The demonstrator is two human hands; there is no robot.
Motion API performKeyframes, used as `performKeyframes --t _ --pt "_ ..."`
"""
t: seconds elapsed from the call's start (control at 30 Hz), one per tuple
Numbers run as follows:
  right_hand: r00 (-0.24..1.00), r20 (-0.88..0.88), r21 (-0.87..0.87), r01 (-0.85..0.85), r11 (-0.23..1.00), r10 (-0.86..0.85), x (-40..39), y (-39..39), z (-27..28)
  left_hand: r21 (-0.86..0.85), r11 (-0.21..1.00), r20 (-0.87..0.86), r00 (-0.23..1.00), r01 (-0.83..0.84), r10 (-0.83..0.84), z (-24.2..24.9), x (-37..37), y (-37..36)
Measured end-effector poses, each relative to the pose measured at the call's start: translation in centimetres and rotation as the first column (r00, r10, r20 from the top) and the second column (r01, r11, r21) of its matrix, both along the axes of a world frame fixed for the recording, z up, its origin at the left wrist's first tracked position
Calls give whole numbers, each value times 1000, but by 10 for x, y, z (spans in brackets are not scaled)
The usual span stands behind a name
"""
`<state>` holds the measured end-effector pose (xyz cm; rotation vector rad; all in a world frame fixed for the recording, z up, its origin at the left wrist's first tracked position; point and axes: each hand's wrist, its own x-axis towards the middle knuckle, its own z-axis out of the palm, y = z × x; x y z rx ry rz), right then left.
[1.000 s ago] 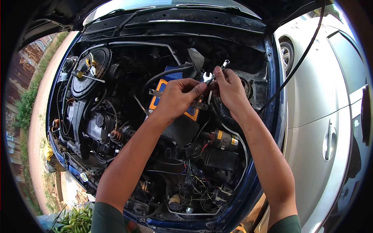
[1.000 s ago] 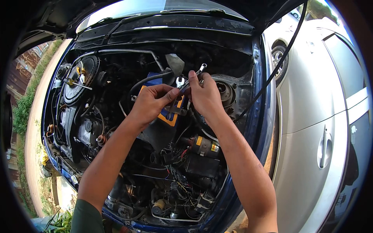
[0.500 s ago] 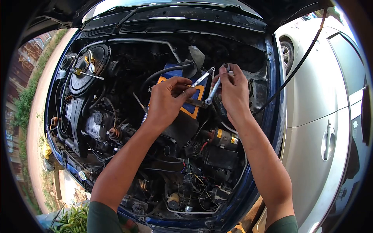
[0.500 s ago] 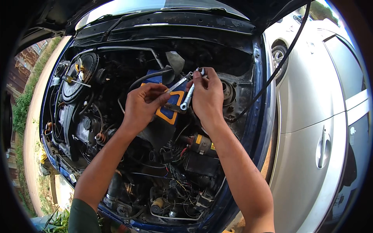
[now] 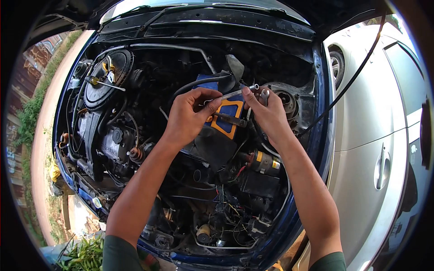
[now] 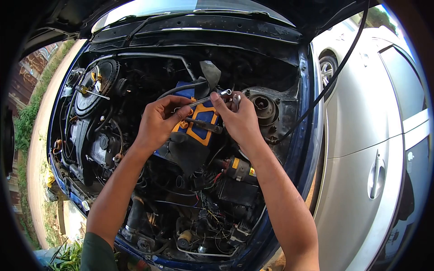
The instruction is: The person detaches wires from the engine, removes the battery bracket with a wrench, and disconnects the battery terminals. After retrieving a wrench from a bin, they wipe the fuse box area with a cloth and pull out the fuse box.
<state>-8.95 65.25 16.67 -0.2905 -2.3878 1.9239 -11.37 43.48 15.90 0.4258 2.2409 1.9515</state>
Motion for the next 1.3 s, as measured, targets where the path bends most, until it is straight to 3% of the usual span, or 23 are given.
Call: performKeyframes --t 0.07,0.13,0.17,0.23,0.27,0.3,0.37,0.4,0.43,0.47,0.5,0.57,0.63,0.67,0.73,0.77,0.83,0.87,0.93,1.03,1.07,1.13,1.3 --pt "996 89 -77 1 997 5 1 0 3 18 1000 12 1000 13 -14 0 1 1" --pt "997 83 -413 37 910 -3 -1 3 -2 56 998 14 999 36 -36 -1 2 1" --pt "997 83 -415 36 909 -2 0 2 -2 54 998 14 999 34 -35 0 2 1" --pt "992 118 -585 40 810 36 7 -8 5 329 926 235 966 -188 113 6 3 5" --pt "991 134 -565 86 821 -12 14 -19 14 330 925 233 966 -188 113 2 -1 8" --pt "991 134 -564 84 821 -9 17 -28 7 399 876 347 929 -269 127 -8 -7 9" --pt "951 -298 -158 37 987 -84 22 -39 -11 453 817 460 878 -358 130 -9 -7 16" --pt "944 -329 54 50 997 -29 26 -40 -12 401 830 488 857 -387 164 -1 -4 23" --pt "944 -329 56 52 997 -31 29 -37 -13 349 842 512 836 -412 197 4 -3 27" --pt "835 -519 401 49 915 182 31 -33 -15 350 842 510 838 -410 195 6 -4 28" --pt "681 -589 684 132 718 435 33 -31 -18 314 892 507 851 -326 133 7 -6 29" --pt "666 -561 728 113 676 492 39 -32 -21 275 931 510 857 -238 69 8 -11 29" --pt "642 -484 827 114 551 595 43 -32 -18 -54 997 336 942 46 -26 4 -17 30" --pt "643 -483 827 114 550 594 46 -31 -15 -244 967 171 985 69 -27 -9 -26 30" --pt "791 -372 730 -75 679 487 49 -31 -6 -316 948 179 984 45 13 -11 -32 34" --pt "791 -372 730 -75 680 487 50 -30 1 -384 923 184 981 19 56 -12 -35 36" --pt "928 -185 467 -207 860 324 51 -23 14 -434 900 160 986 34 39 -4 -38 42" --pt "929 -182 470 -207 858 323 48 -17 16 -486 873 138 990 48 23 -2 -39 45" --pt "983 62 263 -180 948 170 40 -4 18 -467 884 143 989 25 47 -6 -39 47" --pt "981 191 25 -28 999 23 20 19 -5 -444 896 129 989 -9 74 -21 -46 49" --pt "981 193 24 -26 999 21 18 25 -7 -435 900 120 989 -21 81 -28 -49 49" --pt "982 186 246 -86 965 40 15 31 -3 -438 899 120 990 -18 79 -28 -52 50" --pt "979 192 416 -142 898 65 15 20 18 -331 940 124 984 -81 129 -41 -55 54"
